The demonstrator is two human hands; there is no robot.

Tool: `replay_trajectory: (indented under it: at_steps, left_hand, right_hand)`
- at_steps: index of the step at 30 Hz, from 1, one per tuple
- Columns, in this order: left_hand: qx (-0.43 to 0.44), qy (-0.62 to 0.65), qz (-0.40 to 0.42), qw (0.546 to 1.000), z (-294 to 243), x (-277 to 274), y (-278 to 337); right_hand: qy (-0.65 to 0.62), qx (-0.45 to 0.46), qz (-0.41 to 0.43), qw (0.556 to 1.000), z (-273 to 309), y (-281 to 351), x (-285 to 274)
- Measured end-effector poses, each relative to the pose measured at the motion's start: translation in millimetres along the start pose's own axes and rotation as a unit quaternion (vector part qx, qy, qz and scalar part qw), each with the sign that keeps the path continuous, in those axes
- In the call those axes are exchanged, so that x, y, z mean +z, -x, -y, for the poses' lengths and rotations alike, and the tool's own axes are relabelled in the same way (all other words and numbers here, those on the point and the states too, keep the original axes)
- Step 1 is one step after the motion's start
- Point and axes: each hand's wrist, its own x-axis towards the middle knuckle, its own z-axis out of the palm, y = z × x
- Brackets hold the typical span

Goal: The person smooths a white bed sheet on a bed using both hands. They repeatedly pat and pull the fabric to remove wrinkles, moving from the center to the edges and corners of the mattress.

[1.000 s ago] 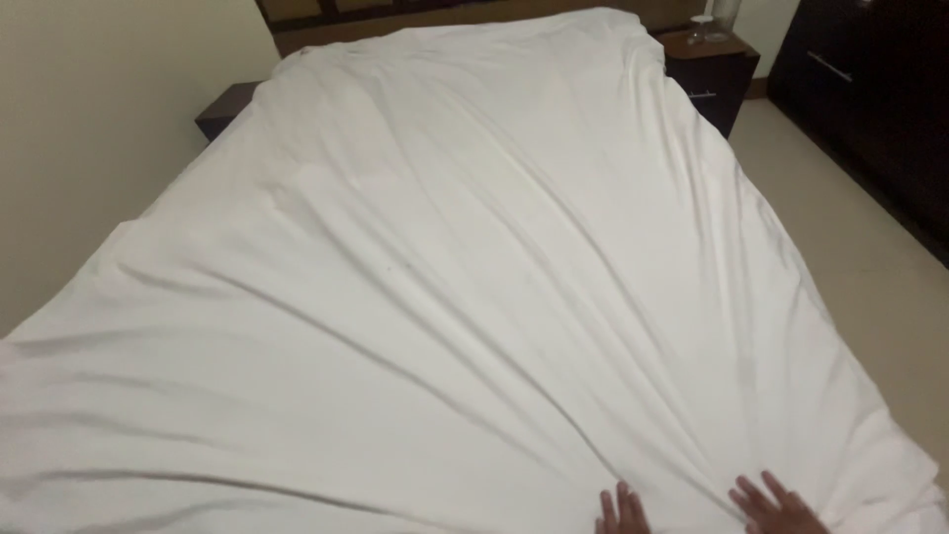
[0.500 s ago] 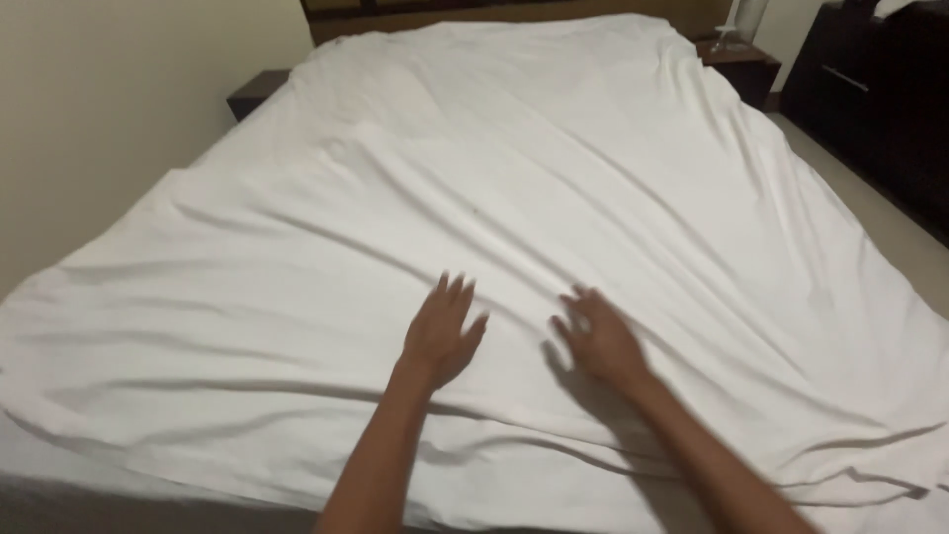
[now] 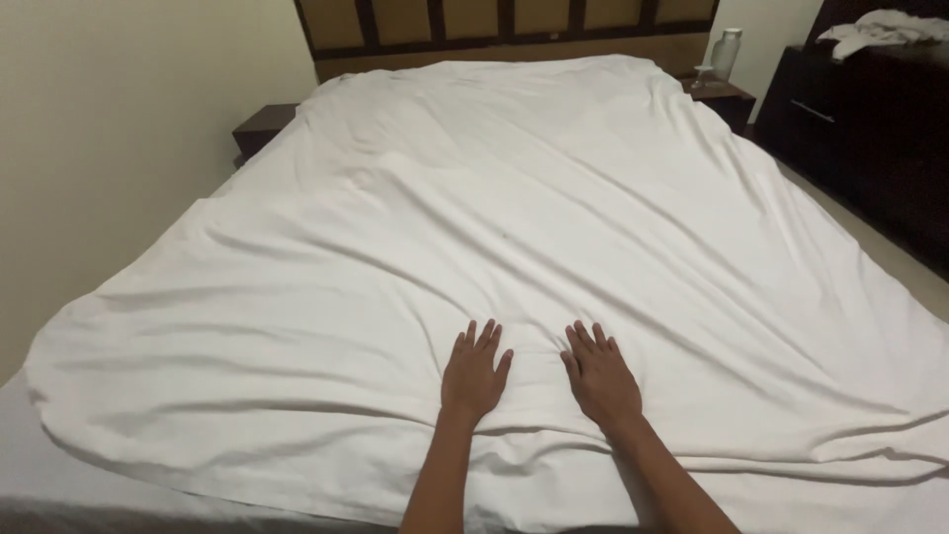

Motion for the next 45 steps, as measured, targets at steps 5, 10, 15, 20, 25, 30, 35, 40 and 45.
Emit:
replay_trajectory:
  at_steps: [5, 10, 15, 20, 25, 30, 35, 40, 45]
  left_hand:
    - [-0.012, 0.014, -0.003, 1.0, 0, -1, 2]
    - [-0.026, 0.038, -0.001, 0.999, -3, 1, 12]
    - [-0.042, 0.059, 0.012, 0.997, -13, -15, 20]
    - [-0.032, 0.044, 0.002, 0.999, -21, -20, 30]
    - [-0.029, 0.038, -0.007, 0.999, -25, -22, 49]
    - [-0.051, 0.052, 0.012, 0.997, -34, -32, 56]
    - [-0.037, 0.02, 0.016, 0.999, -35, -28, 70]
    - [-0.05, 0.043, 0.006, 0.998, -46, -45, 85]
    - [-0.042, 0.052, -0.013, 0.998, -51, -48, 98]
  right_hand:
    - [-0.008, 0.009, -0.034, 0.999, -11, -8, 14]
    - [-0.056, 0.037, -0.016, 0.998, 6, 2, -8]
    - [0.033, -0.009, -0.007, 0.999, 13, 0, -18]
    - [0.012, -0.025, -0.028, 0.999, 2, 13, -5]
    - [-0.029, -0.017, -0.052, 0.998, 0, 22, 0]
    - [-0.031, -0.02, -0.143, 0.989, 6, 31, 5]
    - [-0.066, -0.008, -0.125, 0.99, 10, 48, -3]
    - [-0.094, 0.011, -0.1, 0.99, 18, 58, -15]
    - [-0.104, 0.043, -0.052, 0.992, 28, 69, -28]
